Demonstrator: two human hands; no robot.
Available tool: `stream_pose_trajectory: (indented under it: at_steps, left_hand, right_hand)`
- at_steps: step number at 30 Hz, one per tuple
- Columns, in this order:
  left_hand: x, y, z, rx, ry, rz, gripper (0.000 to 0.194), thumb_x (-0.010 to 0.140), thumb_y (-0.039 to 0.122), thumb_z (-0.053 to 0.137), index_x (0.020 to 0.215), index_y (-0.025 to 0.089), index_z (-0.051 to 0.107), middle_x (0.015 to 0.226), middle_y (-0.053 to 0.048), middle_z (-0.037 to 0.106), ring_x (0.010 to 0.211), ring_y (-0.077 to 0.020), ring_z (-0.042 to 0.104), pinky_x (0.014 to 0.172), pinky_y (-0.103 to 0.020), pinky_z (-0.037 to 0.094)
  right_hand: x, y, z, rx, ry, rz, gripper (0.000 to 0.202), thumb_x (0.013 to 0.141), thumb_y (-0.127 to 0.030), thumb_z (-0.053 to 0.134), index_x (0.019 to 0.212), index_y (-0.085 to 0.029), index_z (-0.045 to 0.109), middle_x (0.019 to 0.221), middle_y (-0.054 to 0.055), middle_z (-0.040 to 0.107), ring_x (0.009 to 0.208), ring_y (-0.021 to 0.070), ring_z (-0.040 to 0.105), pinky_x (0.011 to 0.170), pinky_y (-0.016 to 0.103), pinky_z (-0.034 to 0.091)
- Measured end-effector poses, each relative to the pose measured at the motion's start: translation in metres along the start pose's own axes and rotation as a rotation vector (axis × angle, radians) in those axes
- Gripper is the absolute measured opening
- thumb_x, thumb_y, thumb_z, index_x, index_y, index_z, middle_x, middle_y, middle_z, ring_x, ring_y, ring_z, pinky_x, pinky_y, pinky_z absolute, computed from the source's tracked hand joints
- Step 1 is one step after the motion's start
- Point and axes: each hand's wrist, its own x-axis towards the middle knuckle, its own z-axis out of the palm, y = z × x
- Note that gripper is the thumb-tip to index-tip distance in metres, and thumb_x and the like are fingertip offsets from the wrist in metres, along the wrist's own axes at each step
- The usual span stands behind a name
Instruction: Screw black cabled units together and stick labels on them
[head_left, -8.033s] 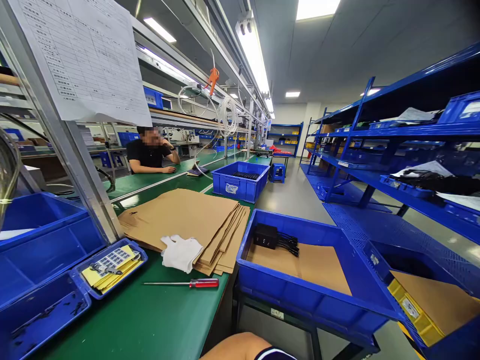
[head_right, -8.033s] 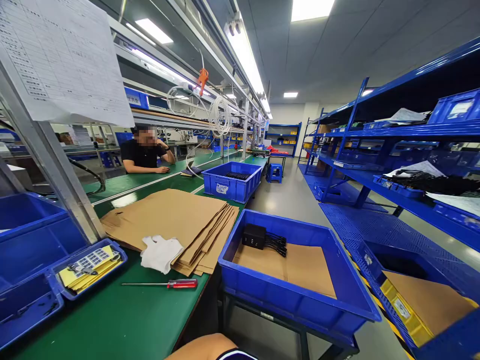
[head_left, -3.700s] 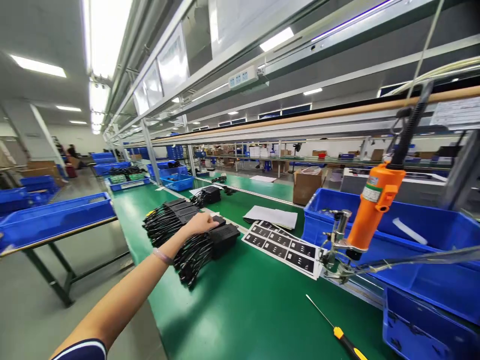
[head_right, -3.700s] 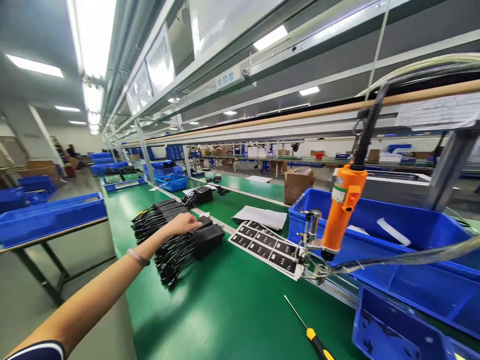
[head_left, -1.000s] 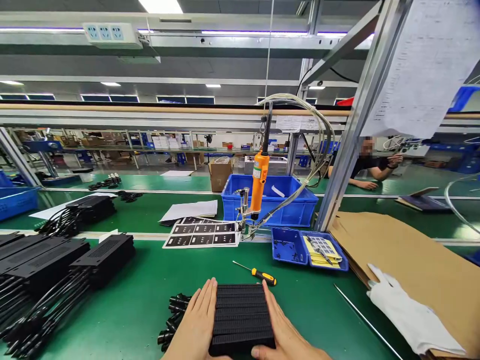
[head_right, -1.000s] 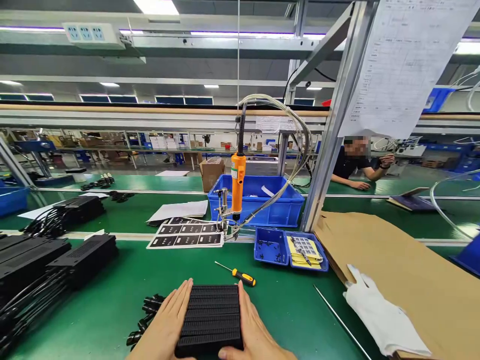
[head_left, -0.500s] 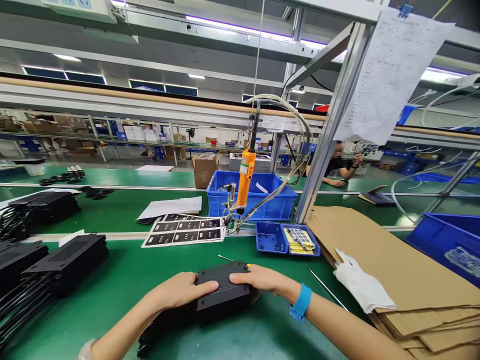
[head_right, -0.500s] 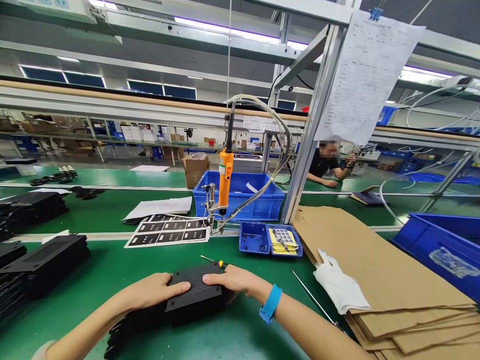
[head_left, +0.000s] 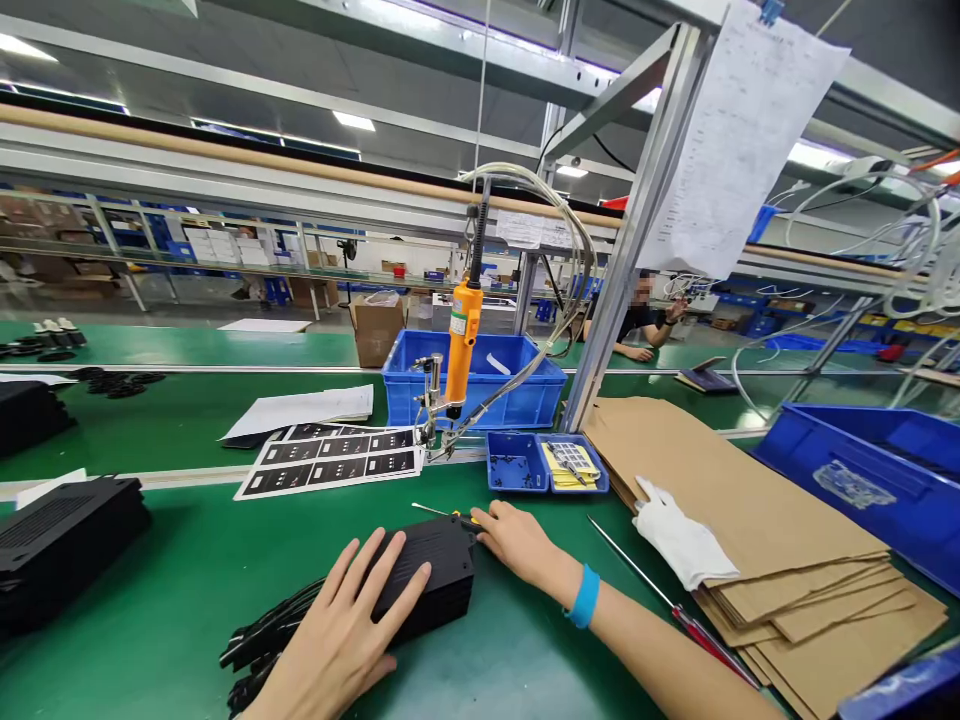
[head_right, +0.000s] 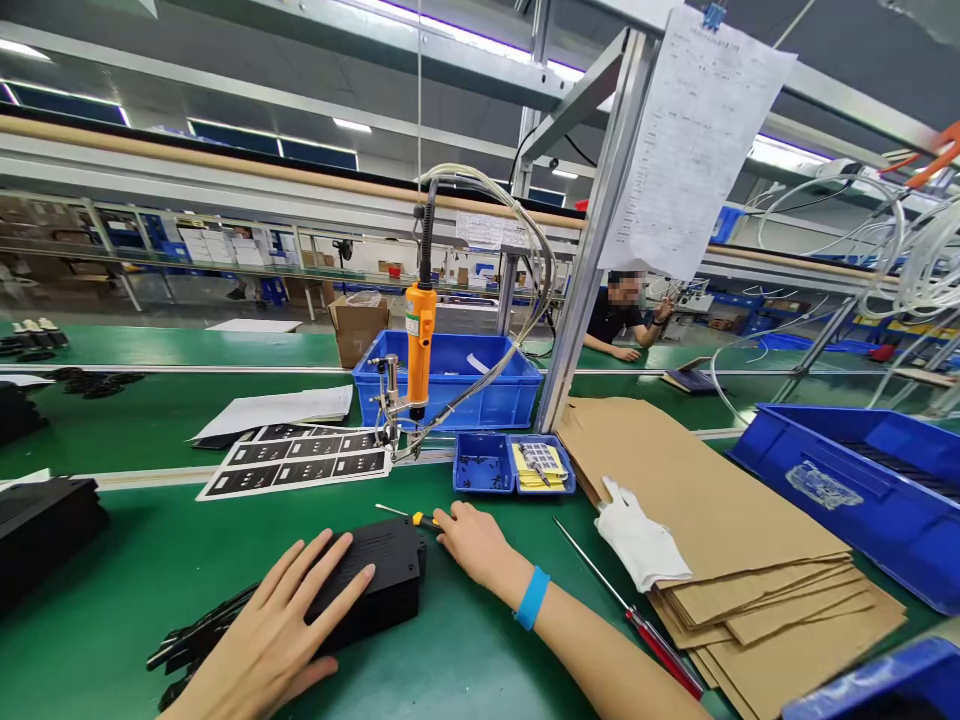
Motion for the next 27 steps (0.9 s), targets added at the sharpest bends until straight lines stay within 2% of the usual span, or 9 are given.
stream_pose_trajectory:
  at_steps: [2, 7, 10, 12, 16, 19, 21, 23, 27]
  left_hand:
    - [-0.001, 0.002, 0.006, 0.043, -0.036, -0.007, 0.111, 0.061, 0.021, 0.086, 0.152, 0.035, 0.026, 0.152, -0.018, 0.038, 0.137, -0.0439, 0.036, 0.106, -0.061, 0.043]
    - [0.015, 0.005, 0.008, 0.059, -0.104, -0.023, 0.1, 0.067, 0.022, 0.086, 0.151, 0.03, 0.031, 0.152, -0.021, 0.037, 0.14, -0.0421, 0.031, 0.109, -0.057, 0.041]
    - [0.039, 0.01, 0.005, 0.052, -0.147, -0.054, 0.096, 0.067, 0.02, 0.088, 0.148, 0.028, 0.038, 0.15, -0.022, 0.039, 0.139, -0.0431, 0.033, 0.109, -0.057, 0.041]
    - [0.054, 0.01, 0.001, 0.006, -0.174, -0.085, 0.096, 0.064, 0.022, 0.09, 0.147, 0.025, 0.041, 0.148, -0.022, 0.041, 0.137, -0.0436, 0.036, 0.108, -0.056, 0.042]
    - [0.065, -0.008, -0.007, -0.252, -0.115, -0.171, 0.07, 0.077, 0.049, 0.079, 0.136, 0.022, 0.054, 0.144, -0.019, 0.048, 0.13, -0.0386, 0.047, 0.106, -0.056, 0.044]
    - [0.06, -0.026, -0.004, -0.4, -0.04, -0.224, 0.039, 0.085, 0.047, 0.071, 0.119, 0.028, 0.066, 0.144, -0.016, 0.047, 0.129, -0.0367, 0.048, 0.1, -0.055, 0.049]
    - [0.056, -0.032, 0.001, -0.443, -0.006, -0.224, 0.033, 0.083, 0.043, 0.075, 0.113, 0.03, 0.069, 0.139, -0.015, 0.051, 0.125, -0.0365, 0.052, 0.096, -0.055, 0.052]
    - [0.055, -0.032, 0.007, -0.452, 0.039, -0.22, 0.032, 0.081, 0.04, 0.078, 0.11, 0.029, 0.071, 0.133, -0.015, 0.056, 0.118, -0.0361, 0.058, 0.093, -0.055, 0.053]
    - [0.056, -0.025, 0.013, -0.437, 0.113, -0.223, 0.031, 0.076, 0.034, 0.082, 0.105, 0.027, 0.073, 0.128, -0.016, 0.058, 0.109, -0.036, 0.062, 0.087, -0.054, 0.057]
  right_hand:
    - [-0.013, 0.008, 0.006, -0.024, 0.0, 0.06, 0.031, 0.096, -0.021, 0.051, 0.126, -0.017, 0.059, 0.108, 0.011, 0.064, 0.1, 0.0267, 0.063, 0.081, 0.034, 0.05]
    - [-0.069, 0.05, 0.001, -0.117, -0.011, 0.264, 0.032, 0.093, -0.014, 0.048, 0.122, -0.012, 0.062, 0.105, 0.017, 0.066, 0.098, 0.0326, 0.065, 0.08, 0.042, 0.054]
    - [-0.09, 0.071, -0.022, -0.242, -0.079, 0.371, 0.032, 0.088, -0.011, 0.057, 0.118, -0.011, 0.066, 0.102, 0.018, 0.067, 0.101, 0.0347, 0.065, 0.08, 0.043, 0.054]
    - [-0.082, 0.073, -0.049, -0.18, -0.015, 0.333, 0.031, 0.09, -0.018, 0.057, 0.12, -0.013, 0.066, 0.106, 0.017, 0.067, 0.099, 0.0327, 0.065, 0.082, 0.042, 0.054]
    - [-0.004, 0.049, -0.112, 0.28, 0.356, 0.035, 0.04, 0.096, -0.036, 0.05, 0.132, -0.02, 0.057, 0.116, 0.011, 0.065, 0.107, 0.0257, 0.062, 0.091, 0.039, 0.051]
    - [0.084, 0.027, -0.14, 0.707, 0.488, -0.116, 0.077, 0.083, -0.05, 0.067, 0.147, -0.021, 0.036, 0.134, 0.014, 0.056, 0.119, 0.0279, 0.056, 0.098, 0.043, 0.049]
    - [0.135, 0.015, -0.143, 1.038, 0.469, -0.242, 0.078, 0.074, -0.053, 0.075, 0.138, -0.019, 0.044, 0.116, 0.011, 0.064, 0.104, 0.0245, 0.063, 0.095, 0.04, 0.051]
    - [0.168, 0.006, -0.138, 1.337, 0.45, -0.307, 0.063, 0.071, -0.057, 0.074, 0.117, -0.019, 0.055, 0.083, 0.003, 0.066, 0.075, 0.0189, 0.064, 0.076, 0.036, 0.055]
    - [0.182, -0.012, -0.124, 1.495, 0.541, -0.295, 0.047, 0.075, -0.058, 0.068, 0.101, -0.021, 0.056, 0.057, -0.007, 0.053, 0.049, 0.0113, 0.051, 0.051, 0.025, 0.048]
